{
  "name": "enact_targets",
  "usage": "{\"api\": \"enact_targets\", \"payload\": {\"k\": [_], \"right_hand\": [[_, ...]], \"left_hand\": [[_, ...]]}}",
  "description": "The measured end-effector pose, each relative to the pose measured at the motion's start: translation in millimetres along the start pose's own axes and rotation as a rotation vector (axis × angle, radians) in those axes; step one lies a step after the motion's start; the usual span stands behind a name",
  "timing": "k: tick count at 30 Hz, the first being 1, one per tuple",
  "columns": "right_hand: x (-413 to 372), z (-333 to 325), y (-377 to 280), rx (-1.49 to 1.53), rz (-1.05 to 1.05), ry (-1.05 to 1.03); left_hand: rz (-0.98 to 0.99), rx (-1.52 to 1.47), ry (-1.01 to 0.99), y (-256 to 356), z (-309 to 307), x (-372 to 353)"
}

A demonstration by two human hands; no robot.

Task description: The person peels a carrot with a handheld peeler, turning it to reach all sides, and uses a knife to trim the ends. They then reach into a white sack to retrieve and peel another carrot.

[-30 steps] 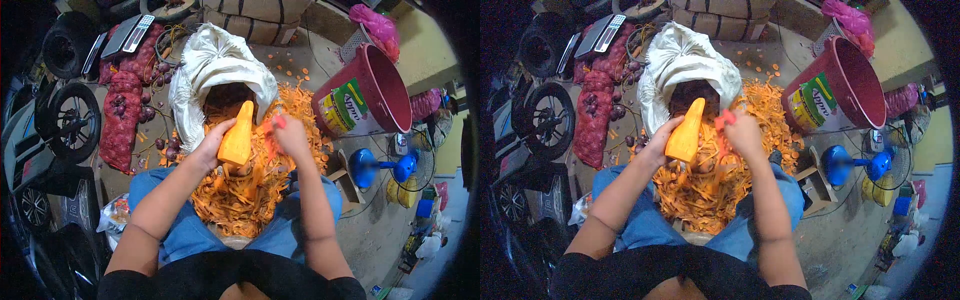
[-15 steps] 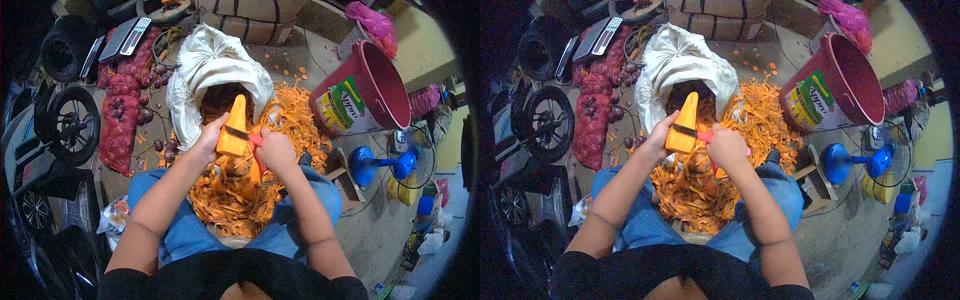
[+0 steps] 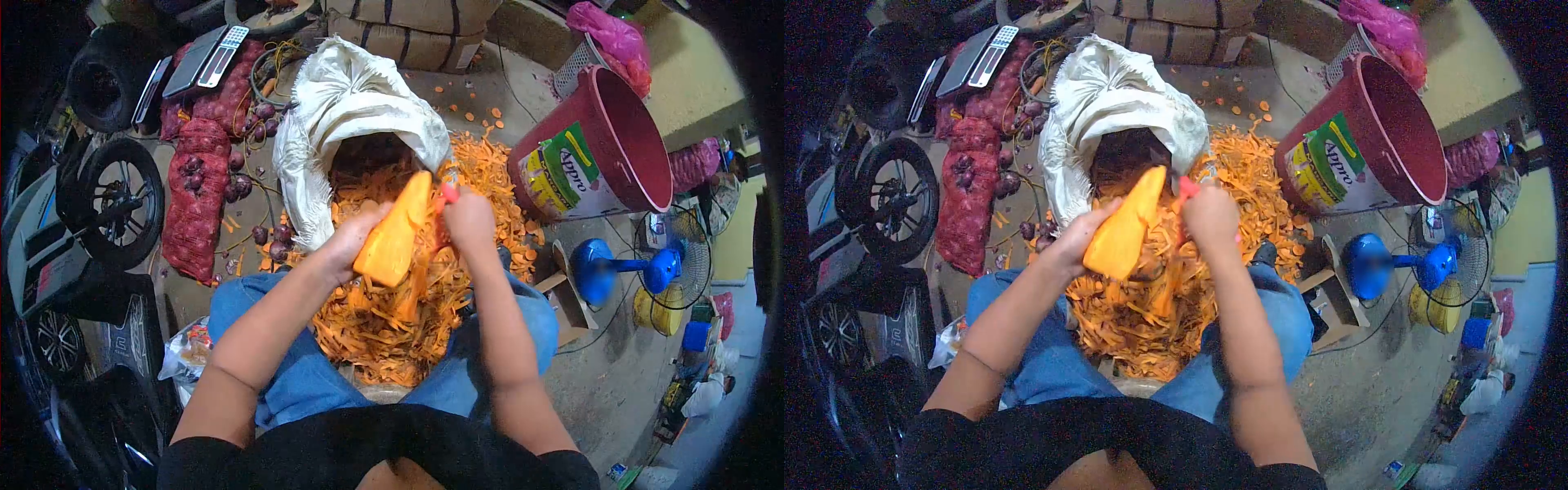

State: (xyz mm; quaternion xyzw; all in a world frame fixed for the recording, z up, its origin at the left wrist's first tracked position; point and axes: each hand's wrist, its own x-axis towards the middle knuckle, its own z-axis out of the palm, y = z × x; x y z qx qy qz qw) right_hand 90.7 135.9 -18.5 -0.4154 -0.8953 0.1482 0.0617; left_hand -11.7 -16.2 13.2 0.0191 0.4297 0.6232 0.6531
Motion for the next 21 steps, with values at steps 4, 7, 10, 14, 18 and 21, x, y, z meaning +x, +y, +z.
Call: {"api": "enact_targets", "payload": {"k": [4,7,10,14,18,21], "right_hand": [[16,2,23,0.073,0.31,-0.1],[14,-6,13,0.113,0.235,-0.053],[8,-17,-2,0.113,0.105,-0.034],[-10,-22,-22,-0.073,-0.115,-0.106],[-8,-16,-3,-0.237,-0.023,-0.06],[-5,-19,8,-0.224,0.008,-0.013]], "left_hand": [[-0.097,-0.031,-0.039,-7,5,-11],[-0.073,-0.021,-0.057,-4,-10,-2],[-0.05,-0.064,-0.146,3,-14,3],[0.164,0.071,0.063,7,-13,10],[0.051,-0.021,0.046,20,-8,5],[0.219,0.122,-0.057,21,-8,5]]}}
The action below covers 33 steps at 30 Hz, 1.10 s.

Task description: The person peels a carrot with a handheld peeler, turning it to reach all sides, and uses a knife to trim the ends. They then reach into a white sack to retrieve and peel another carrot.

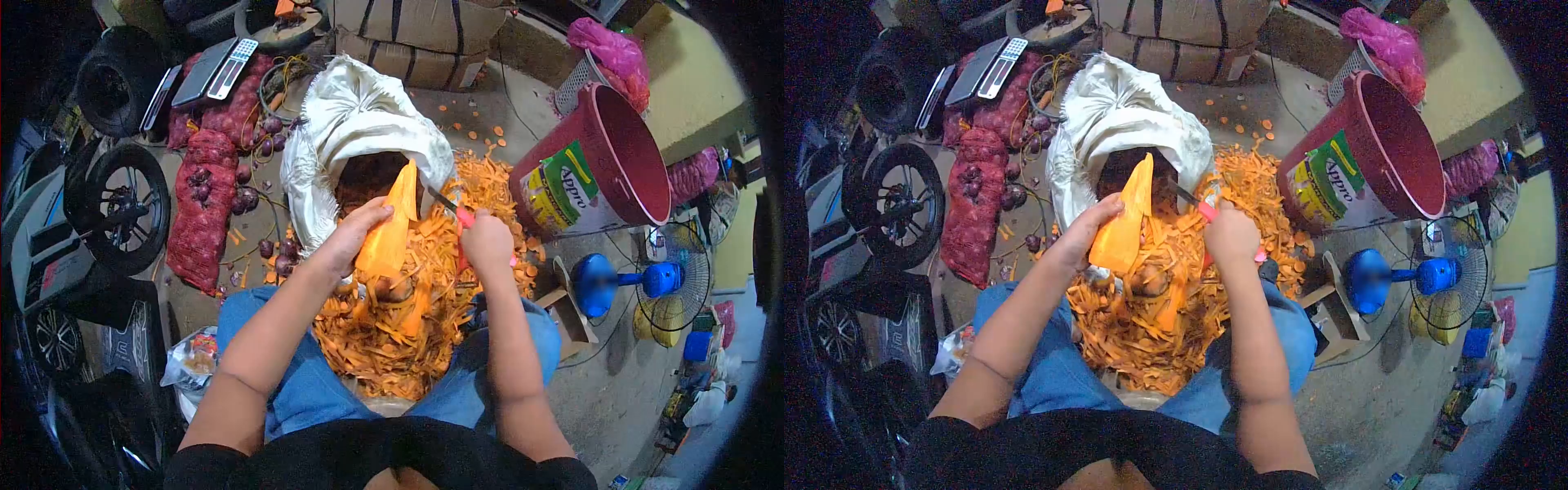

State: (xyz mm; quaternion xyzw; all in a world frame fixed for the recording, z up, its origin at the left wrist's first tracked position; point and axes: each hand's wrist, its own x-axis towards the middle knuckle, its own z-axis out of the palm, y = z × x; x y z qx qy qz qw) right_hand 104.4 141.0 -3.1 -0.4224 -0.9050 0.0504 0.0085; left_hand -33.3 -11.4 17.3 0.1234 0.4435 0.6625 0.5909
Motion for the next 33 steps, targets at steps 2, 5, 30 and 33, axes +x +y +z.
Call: {"api": "enact_targets", "payload": {"k": [2,5,30,33], "right_hand": [[-3,-11,0,0.016,0.023,0.02],[-12,-21,-12,0.069,-0.035,0.067],[-5,-13,-19,0.479,-0.07,-0.11],[-6,-11,-20,0.493,-0.115,-0.159]], "left_hand": [[0.031,0.095,0.048,4,5,0],[0.07,0.219,0.092,1,3,8],[0.48,1.461,0.303,-2,3,4],[0.468,1.504,0.291,1,7,0]]}}
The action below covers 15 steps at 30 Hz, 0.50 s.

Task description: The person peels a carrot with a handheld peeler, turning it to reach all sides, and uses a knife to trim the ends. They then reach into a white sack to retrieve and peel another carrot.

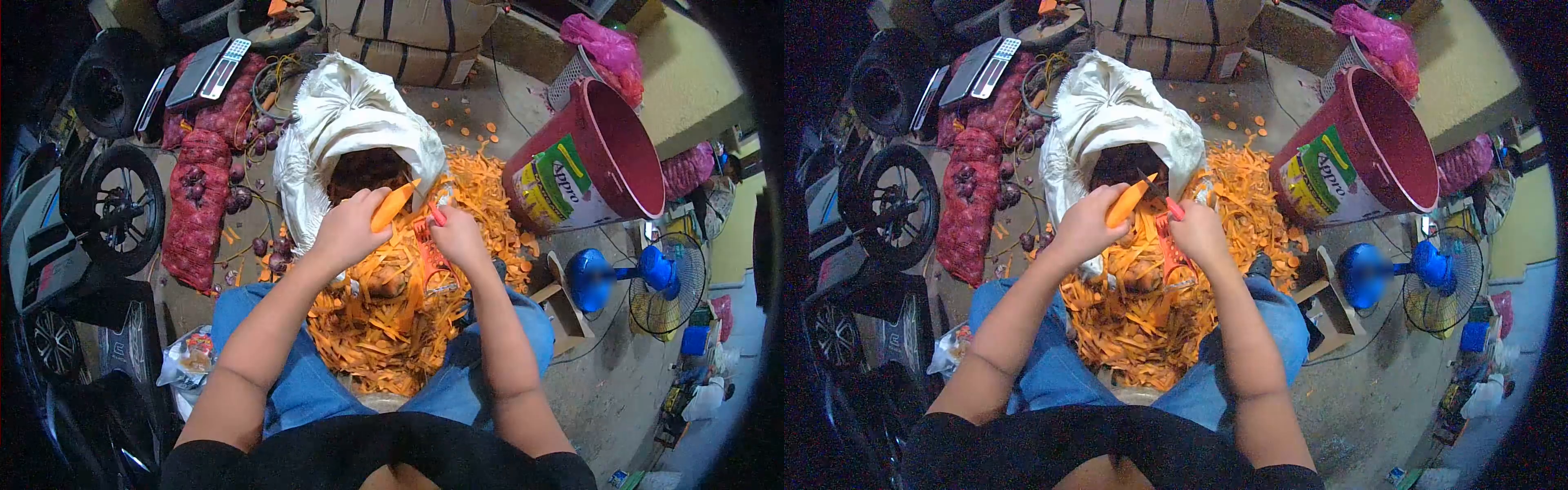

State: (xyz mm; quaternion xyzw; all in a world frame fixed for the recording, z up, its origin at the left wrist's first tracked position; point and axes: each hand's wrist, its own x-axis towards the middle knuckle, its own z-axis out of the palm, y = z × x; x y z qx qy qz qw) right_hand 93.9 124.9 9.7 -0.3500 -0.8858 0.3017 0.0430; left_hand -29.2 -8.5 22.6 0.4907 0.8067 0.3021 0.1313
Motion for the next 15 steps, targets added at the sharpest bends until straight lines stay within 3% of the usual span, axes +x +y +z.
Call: {"api": "enact_targets", "payload": {"k": [5,7,12,14,15], "right_hand": [[12,20,33,0.036,0.076,-0.035],[16,23,42,0.021,0.148,-0.094],[13,7,42,0.205,0.2,-0.109],[-1,-23,31,0.921,0.287,-0.115],[-9,-38,25,1.0,0.273,-0.048]], "left_hand": [[0.05,-0.08,-0.029,4,-7,-1],[0.152,-0.301,0.023,6,-9,-1],[0.04,-0.631,-0.024,-8,4,3],[-0.267,-1.081,-0.095,-12,12,6],[-0.39,-1.183,-0.126,-7,10,6]]}}
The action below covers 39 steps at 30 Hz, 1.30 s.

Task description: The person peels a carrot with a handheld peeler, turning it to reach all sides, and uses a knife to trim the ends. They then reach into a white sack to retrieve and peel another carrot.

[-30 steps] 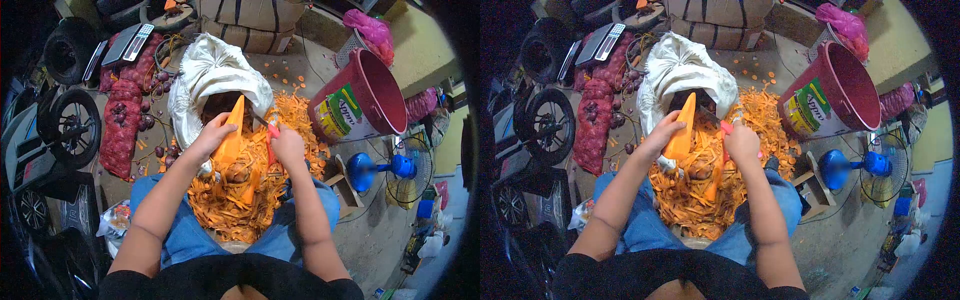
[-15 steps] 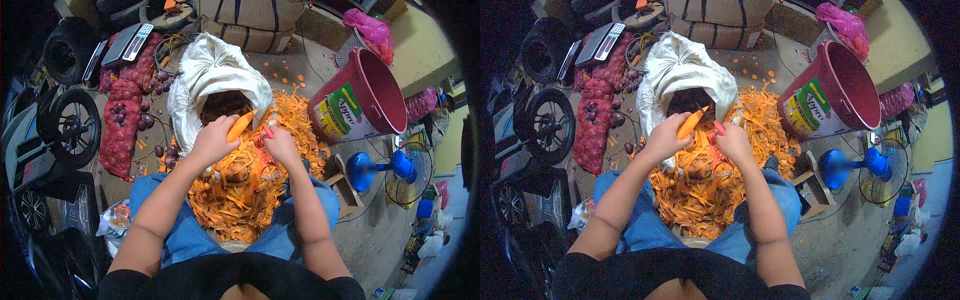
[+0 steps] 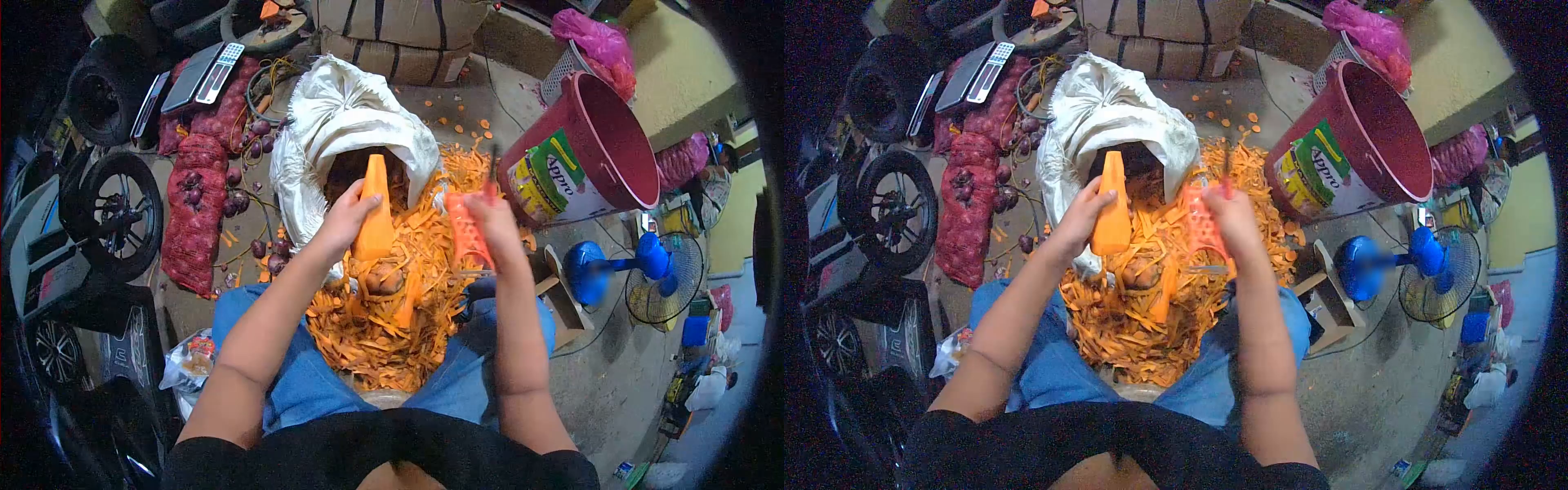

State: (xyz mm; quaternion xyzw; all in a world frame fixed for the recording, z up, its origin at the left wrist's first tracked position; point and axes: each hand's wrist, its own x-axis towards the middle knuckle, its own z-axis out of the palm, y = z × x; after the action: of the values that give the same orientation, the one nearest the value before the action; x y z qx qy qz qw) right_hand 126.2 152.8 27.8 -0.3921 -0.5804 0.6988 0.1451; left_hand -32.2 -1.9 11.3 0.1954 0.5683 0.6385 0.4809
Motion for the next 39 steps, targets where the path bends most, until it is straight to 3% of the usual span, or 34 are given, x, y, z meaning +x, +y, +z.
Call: {"api": "enact_targets", "payload": {"k": [1,4,9,11,13,15,16,17,18,23,25,26,27,28,31,32,36,37,39], "right_hand": [[-11,-3,-11,0.085,-0.039,0.037],[-31,-19,-28,0.341,-0.169,0.171],[-25,-41,-17,0.569,-0.14,0.113],[-19,-48,-6,0.488,-0.212,0.227],[8,-74,20,0.491,-0.239,0.338],[26,-114,33,0.839,-0.228,0.161],[10,-105,13,0.621,-0.208,0.488],[4,-112,4,0.621,-0.217,0.497],[1,-117,-3,0.667,-0.298,0.567],[-17,-150,-8,0.789,-0.404,0.742],[-13,-176,15,0.925,-0.514,0.297],[-10,-172,8,0.927,-0.455,0.552],[-11,-172,6,0.929,-0.459,0.555],[-12,-173,5,0.949,-0.461,0.527],[-17,-171,-1,0.934,-0.46,0.533],[-17,-170,-3,0.906,-0.452,0.557],[-18,-170,-1,0.9,-0.461,0.477],[-17,-169,-2,0.898,-0.468,0.456],[-14,-166,-4,0.901,-0.472,0.433]], "left_hand": [[-0.003,0.0,0.001,-3,-1,1],[-0.405,-0.397,0.073,-22,-8,9],[-0.508,-0.512,0.06,-44,-10,14],[-0.53,-0.522,0.051,-54,-10,17],[-0.53,-0.406,0.108,-63,-7,15],[-0.557,-0.342,0.132,-74,0,7],[-0.602,-0.152,0.121,-101,-10,12],[-0.64,0.041,0.112,-118,-15,19],[-0.637,0.045,0.108,-122,-14,23],[-0.634,1.392,-0.816,-123,-3,65],[-0.902,1.105,-0.654,-93,34,112],[-0.68,0.896,-0.542,-29,83,99],[-0.507,0.809,-0.487,3,114,110],[-0.195,0.536,-0.692,3,135,153],[0.301,-0.267,-0.334,122,233,126],[0.299,-0.266,-0.338,140,242,117],[0.954,0.019,-0.32,185,257,78],[0.949,0.021,-0.311,171,248,77],[1.269,0.661,-0.173,122,212,83]]}}
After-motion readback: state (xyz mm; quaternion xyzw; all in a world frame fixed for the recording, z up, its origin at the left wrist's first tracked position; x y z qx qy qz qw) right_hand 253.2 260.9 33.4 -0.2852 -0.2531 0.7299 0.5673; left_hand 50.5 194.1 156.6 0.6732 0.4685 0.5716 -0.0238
